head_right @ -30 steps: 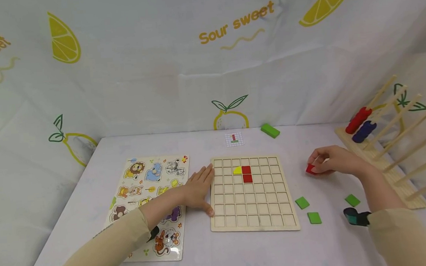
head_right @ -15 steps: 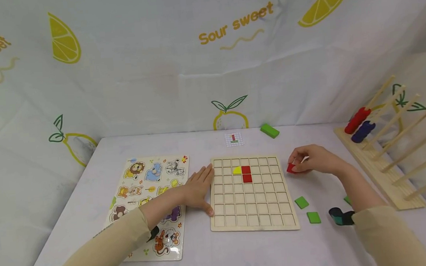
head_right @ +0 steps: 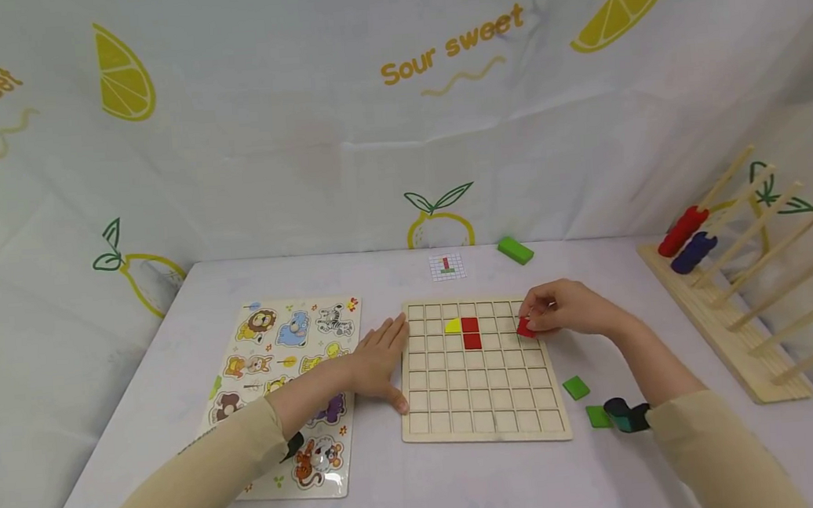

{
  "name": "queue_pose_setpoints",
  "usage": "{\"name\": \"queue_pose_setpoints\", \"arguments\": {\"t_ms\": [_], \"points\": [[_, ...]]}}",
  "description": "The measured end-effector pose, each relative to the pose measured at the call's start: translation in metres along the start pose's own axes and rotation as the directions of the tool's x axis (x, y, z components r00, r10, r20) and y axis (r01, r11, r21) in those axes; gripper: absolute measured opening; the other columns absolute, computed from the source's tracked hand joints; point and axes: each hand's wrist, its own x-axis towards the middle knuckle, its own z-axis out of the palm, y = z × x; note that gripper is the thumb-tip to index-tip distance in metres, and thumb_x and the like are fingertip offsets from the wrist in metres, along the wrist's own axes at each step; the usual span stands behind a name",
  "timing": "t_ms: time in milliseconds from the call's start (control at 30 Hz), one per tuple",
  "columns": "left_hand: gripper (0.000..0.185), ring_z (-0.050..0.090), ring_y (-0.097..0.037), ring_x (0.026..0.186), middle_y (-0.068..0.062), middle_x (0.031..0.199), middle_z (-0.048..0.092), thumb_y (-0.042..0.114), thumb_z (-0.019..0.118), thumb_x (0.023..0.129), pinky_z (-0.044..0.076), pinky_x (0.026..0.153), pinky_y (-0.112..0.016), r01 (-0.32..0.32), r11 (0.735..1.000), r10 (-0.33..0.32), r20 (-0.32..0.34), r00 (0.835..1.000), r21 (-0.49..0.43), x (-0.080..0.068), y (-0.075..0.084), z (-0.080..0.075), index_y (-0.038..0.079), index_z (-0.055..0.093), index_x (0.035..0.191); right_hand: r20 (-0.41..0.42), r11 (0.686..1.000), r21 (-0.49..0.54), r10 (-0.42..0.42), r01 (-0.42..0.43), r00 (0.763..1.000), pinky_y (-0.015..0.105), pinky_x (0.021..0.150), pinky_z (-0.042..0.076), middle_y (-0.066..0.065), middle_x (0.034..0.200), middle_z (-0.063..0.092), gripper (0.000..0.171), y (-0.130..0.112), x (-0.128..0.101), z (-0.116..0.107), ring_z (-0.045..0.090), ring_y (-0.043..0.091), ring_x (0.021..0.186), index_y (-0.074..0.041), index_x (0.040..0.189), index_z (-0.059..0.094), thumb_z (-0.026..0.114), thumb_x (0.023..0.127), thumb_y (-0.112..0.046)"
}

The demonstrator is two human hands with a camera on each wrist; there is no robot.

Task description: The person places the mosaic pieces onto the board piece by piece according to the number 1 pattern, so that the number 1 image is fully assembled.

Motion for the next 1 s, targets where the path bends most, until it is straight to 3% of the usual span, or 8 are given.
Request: {"name": "queue_pose_setpoints", "arguments": {"t_ms": [633,1000], "points": [[0.134,-0.007,-0.029,0.158,-0.010,0.168,-0.013,0.059,0.081,0.070,0.005,0.129,-0.048,0.003,1.000,-0.003,0.005,1.000,0.002,-0.001,0.000,0.000,0.005,-0.003,0.159,0.064,0.993,0.008,-0.118,0.117,0.991,0.022,0.066,0.053,0.002,0.081,0.064,0.009,-0.031,0.021,0.027,0.056,0.010,0.076,-0.009,0.097,0.071,0.070,0.089,-0.012],[0.134,-0.007,-0.029,0.158,-0.010,0.168,-0.014,0.059,0.081,0.070,0.005,0.129,-0.047,-0.002,1.000,0.002,0.007,1.000,0.004,0.000,0.000,-0.001,0.005,-0.004,0.159,0.104,0.992,-0.012,-0.126,0.128,0.987,0.022,0.069,0.051,-0.001,0.079,0.067,0.006,-0.038,0.030,0.040,0.058,0.012,0.075,-0.013,0.094,0.071,0.071,0.088,-0.012]]}}
